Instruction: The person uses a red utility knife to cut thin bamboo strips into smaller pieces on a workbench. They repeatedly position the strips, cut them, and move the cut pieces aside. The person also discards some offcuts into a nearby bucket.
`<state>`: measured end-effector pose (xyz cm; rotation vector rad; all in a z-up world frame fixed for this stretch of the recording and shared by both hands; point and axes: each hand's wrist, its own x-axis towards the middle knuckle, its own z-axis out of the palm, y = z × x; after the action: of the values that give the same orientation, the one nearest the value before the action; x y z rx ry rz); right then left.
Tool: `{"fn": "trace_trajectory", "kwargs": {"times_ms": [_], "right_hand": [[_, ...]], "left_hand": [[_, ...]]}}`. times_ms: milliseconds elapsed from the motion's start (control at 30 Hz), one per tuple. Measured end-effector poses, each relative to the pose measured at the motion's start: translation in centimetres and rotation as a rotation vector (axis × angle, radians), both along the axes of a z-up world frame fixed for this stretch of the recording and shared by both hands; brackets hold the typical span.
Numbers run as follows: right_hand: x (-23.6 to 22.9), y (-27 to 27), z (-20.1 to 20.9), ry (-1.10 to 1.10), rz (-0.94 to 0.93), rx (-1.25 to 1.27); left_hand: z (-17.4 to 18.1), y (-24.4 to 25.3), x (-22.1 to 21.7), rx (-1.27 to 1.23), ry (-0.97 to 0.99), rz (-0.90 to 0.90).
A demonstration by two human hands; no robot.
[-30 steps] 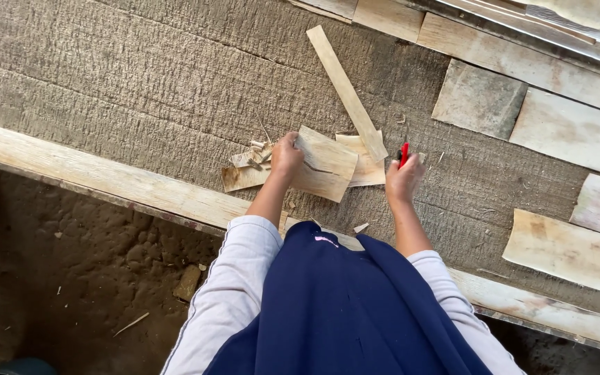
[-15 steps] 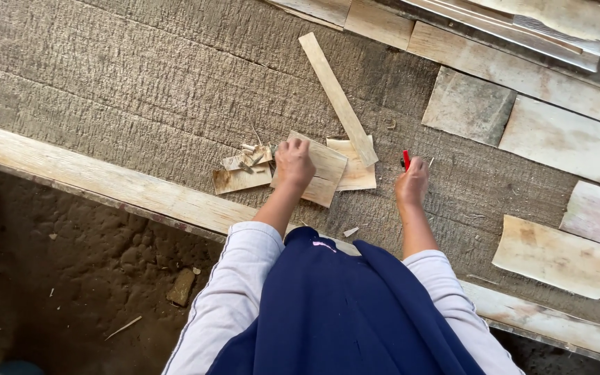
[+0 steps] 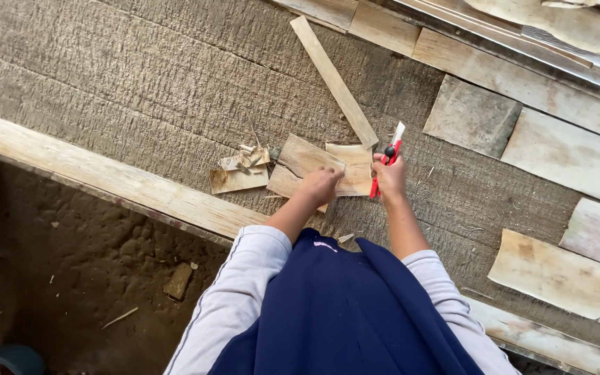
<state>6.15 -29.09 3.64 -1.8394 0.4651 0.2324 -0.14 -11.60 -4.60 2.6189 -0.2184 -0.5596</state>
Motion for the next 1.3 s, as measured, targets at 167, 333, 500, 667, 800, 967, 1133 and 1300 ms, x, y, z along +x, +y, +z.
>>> {"fn": "trace_trajectory", "kwargs": {"times_ms": [167, 333, 500, 667, 800, 967, 1133, 1300], "right_hand": [[-1.0, 0.3, -2.0, -0.043, 0.102, -0.118], [-3.0, -0.2, -2.7, -0.288, 0.164, -0.488], [-3.9, 0.9, -1.0, -0.061, 0.123, -0.339], [-4.5, 0.9, -3.8, 0.0, -0.026, -0.04], [-5.4, 1.0, -2.8, -0.023, -0.09, 0.151], [-8.4, 2.3, -5.7, -0.027, -0.083, 0.22], [-11.3, 7.1, -2.4, -0.023, -0.098, 0.313], [-11.7, 10.7, 1.9, 0.005, -0.159, 0.306]], "left_hand": [[0.3, 1.5, -0.1, 0.023, -0.376, 0.189], [1.6, 7.2, -1.2, 0.277, -0.669, 0.516], [6.2, 12.1, -4.2, 0.38, -0.314, 0.948], [2.6, 14.7, -6.8, 0.423, -0.381, 0.898], [1.4, 16.1, -6.4, 0.316, -0.422, 0.873], [2.1, 18.3, -5.6, 0.265, -0.196, 0.82], [1.1, 19.5, -6.2, 0.229, -0.287, 0.793], [5.6, 20.6, -6.4, 0.115, -0.031, 0.65]]}}
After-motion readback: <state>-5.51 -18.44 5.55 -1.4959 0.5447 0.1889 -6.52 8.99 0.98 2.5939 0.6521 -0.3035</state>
